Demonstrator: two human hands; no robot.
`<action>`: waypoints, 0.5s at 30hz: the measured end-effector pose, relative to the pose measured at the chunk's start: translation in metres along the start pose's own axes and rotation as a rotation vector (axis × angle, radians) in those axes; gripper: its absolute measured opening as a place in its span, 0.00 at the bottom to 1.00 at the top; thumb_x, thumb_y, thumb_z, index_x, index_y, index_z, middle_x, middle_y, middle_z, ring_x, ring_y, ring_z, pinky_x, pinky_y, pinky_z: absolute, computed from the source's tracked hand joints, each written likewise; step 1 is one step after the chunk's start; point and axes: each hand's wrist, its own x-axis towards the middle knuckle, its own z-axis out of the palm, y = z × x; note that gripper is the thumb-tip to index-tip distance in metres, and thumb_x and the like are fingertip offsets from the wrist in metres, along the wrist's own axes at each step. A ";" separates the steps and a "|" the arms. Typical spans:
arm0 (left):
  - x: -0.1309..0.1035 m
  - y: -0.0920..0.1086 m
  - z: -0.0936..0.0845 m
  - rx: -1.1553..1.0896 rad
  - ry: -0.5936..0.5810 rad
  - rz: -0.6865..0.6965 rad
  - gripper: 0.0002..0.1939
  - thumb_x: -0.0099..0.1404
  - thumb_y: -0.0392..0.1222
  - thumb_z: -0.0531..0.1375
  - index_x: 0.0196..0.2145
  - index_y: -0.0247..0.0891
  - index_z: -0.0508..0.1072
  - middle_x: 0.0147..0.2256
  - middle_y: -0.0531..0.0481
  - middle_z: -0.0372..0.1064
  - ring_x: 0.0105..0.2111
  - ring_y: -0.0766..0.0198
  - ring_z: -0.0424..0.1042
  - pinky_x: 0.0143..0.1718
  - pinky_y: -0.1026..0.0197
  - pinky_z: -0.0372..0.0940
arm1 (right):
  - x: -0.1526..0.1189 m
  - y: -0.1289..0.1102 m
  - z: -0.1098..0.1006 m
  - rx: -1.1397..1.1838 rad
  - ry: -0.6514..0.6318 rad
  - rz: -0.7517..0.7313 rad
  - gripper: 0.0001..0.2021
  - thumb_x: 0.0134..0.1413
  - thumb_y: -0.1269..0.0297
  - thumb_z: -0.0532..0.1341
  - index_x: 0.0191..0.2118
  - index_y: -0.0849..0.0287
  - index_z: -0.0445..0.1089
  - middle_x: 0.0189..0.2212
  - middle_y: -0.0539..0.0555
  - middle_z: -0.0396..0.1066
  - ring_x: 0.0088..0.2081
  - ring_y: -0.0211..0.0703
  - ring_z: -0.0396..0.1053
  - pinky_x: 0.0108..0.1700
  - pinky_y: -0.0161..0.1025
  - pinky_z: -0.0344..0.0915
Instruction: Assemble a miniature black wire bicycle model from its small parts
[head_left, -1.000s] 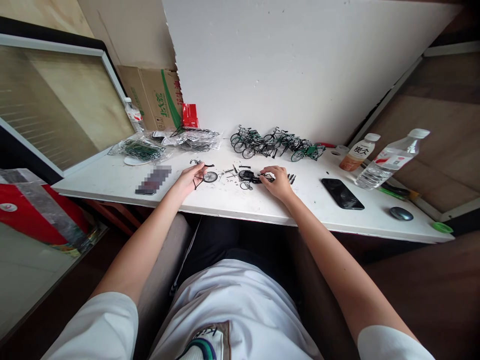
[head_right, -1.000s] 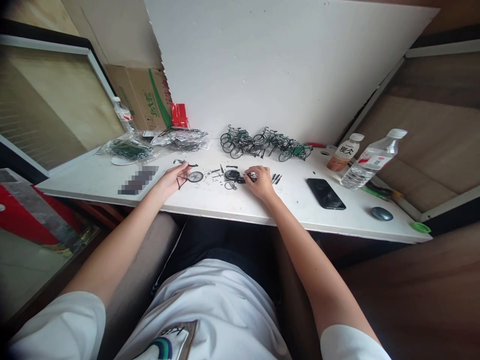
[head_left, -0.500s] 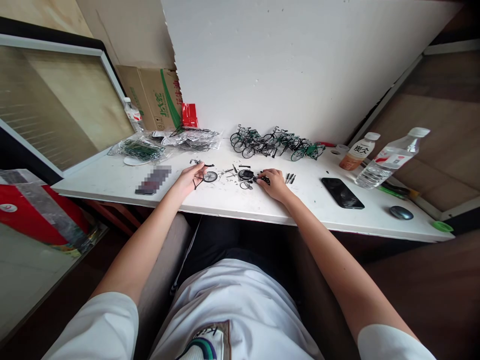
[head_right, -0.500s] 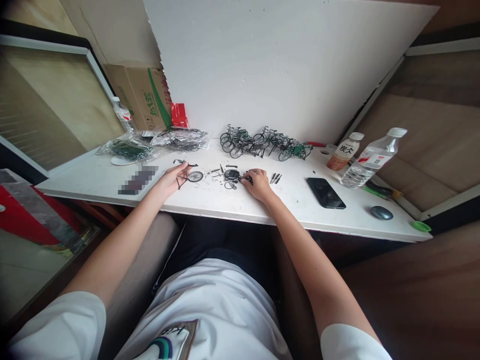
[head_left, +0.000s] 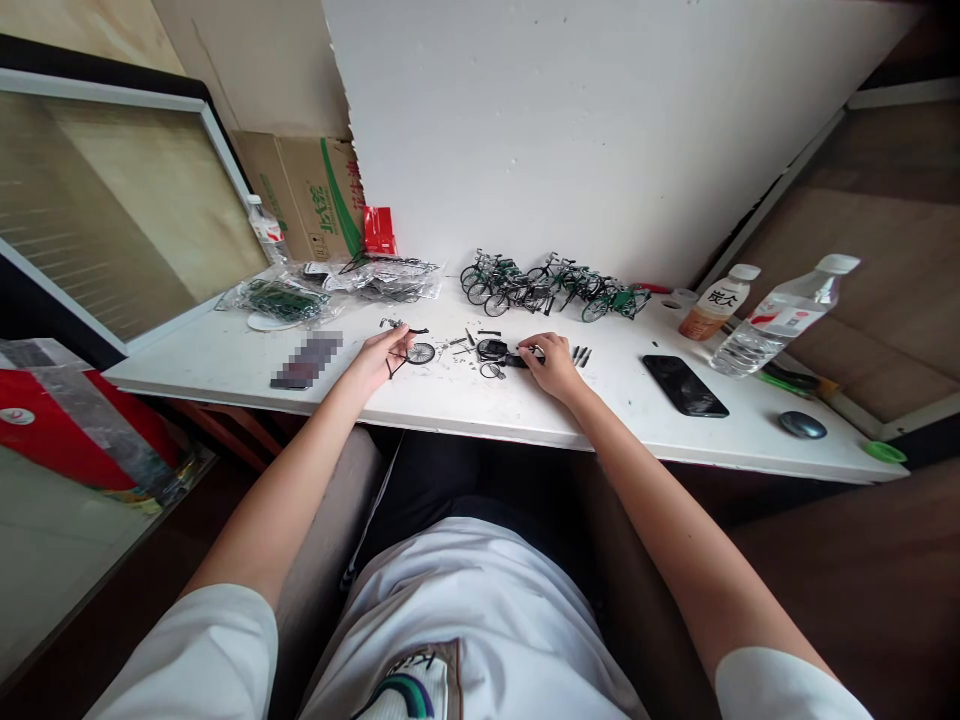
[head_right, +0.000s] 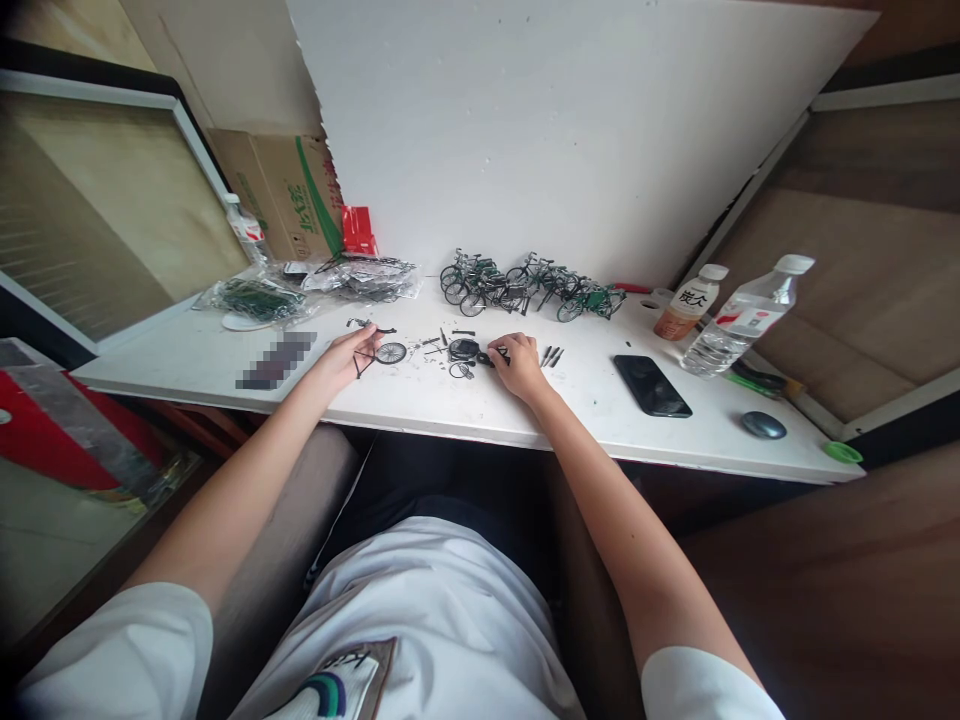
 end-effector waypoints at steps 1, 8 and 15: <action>0.000 0.000 0.000 0.003 0.000 0.003 0.09 0.62 0.34 0.76 0.39 0.30 0.82 0.36 0.43 0.82 0.31 0.70 0.76 0.34 0.68 0.69 | 0.000 -0.001 0.000 0.002 0.013 0.015 0.16 0.72 0.53 0.58 0.49 0.56 0.79 0.53 0.65 0.77 0.60 0.65 0.66 0.66 0.61 0.60; 0.002 -0.001 -0.001 0.013 -0.001 0.006 0.11 0.60 0.36 0.78 0.38 0.31 0.82 0.36 0.43 0.82 0.31 0.69 0.77 0.32 0.69 0.68 | 0.004 0.001 -0.001 0.085 0.348 0.119 0.18 0.73 0.50 0.54 0.48 0.55 0.75 0.53 0.65 0.76 0.58 0.61 0.69 0.65 0.60 0.63; 0.004 -0.002 -0.005 0.042 -0.033 0.018 0.13 0.59 0.38 0.78 0.39 0.31 0.83 0.38 0.43 0.83 0.31 0.69 0.77 0.33 0.68 0.67 | 0.017 0.019 -0.028 0.391 0.454 0.248 0.27 0.70 0.36 0.52 0.47 0.55 0.73 0.47 0.62 0.79 0.50 0.54 0.77 0.54 0.53 0.75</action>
